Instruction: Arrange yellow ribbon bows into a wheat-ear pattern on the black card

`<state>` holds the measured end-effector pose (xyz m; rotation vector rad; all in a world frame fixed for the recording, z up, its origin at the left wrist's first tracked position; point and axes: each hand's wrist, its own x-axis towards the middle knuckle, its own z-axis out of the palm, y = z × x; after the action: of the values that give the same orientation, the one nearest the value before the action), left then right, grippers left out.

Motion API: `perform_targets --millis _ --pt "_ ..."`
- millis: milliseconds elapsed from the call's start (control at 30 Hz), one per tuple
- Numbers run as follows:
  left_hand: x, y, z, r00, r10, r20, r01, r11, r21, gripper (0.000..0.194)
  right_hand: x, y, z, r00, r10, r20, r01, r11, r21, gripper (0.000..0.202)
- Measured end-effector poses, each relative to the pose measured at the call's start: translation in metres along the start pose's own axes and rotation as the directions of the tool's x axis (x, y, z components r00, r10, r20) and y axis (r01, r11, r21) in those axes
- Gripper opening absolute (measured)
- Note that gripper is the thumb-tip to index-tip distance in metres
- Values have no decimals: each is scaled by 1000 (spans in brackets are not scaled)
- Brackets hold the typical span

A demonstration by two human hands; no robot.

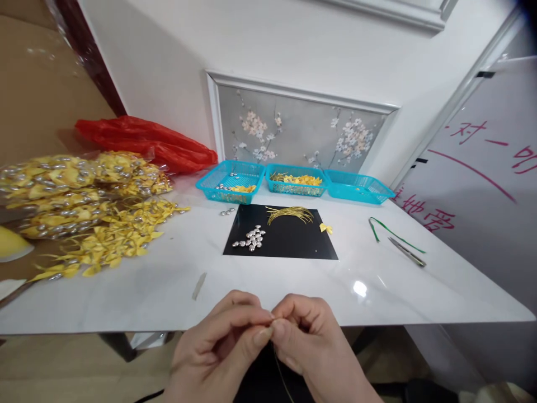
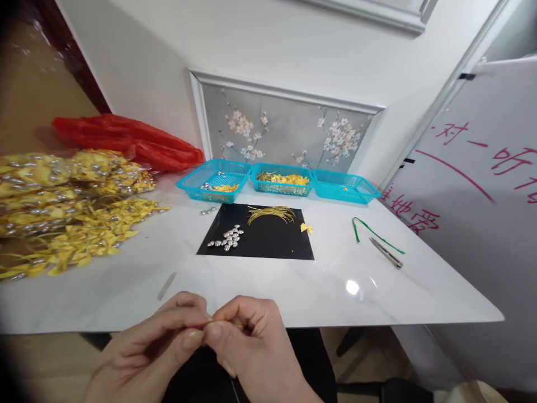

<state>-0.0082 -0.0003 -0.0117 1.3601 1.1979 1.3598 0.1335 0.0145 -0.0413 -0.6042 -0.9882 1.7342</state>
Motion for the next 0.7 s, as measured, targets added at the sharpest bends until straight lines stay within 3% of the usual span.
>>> perform_targets --millis 67,133,200,233,267,300,367,400,433,467,500,533,600,700 --pt "0 -2 -1 1000 -19 23 19 1000 5 17 -1 1 2 1000 -14 -5 14 998 -55 34" --pt "0 -3 0 992 -119 28 121 990 -78 27 -3 3 2 998 -55 -6 53 983 -175 32" --pt "2 -5 2 956 -278 90 292 918 -269 32 -3 5 1 975 -222 -17 199 903 -381 20" --pt "3 -5 2 928 -349 130 372 850 -372 33 -3 6 1 927 -375 0 322 796 -513 14" --pt "4 -6 3 897 -406 177 440 772 -459 33 -1 6 0 841 -539 53 441 624 -645 13" --pt "5 -7 4 871 -444 209 483 702 -524 33 1 5 -1 719 -680 140 528 405 -746 19" --pt "6 -10 4 845 -481 233 516 620 -591 33 6 3 -3 466 -814 348 596 -2 -803 24" --pt "5 -11 5 841 -486 239 522 607 -599 32 9 1 -3 380 -826 417 601 -123 -790 24" --pt "4 -12 5 844 -479 241 518 610 -599 31 11 -2 -3 328 -829 453 605 -184 -775 24" --pt "3 -13 6 858 -456 236 499 633 -592 30 13 -4 -3 307 -832 462 618 -194 -762 23" --pt "2 -14 6 882 -419 215 461 674 -577 28 14 -6 -3 316 -834 453 638 -167 -752 23" --pt "2 -15 7 908 -376 185 413 724 -553 28 14 -7 -3 357 -832 425 649 -106 -753 24" --pt "2 -16 8 949 -293 116 309 798 -517 26 14 -9 -5 492 -810 319 642 91 -761 24" --pt "3 -13 10 959 -233 162 284 773 -568 24 14 -9 -9 717 -692 90 559 493 -666 20"
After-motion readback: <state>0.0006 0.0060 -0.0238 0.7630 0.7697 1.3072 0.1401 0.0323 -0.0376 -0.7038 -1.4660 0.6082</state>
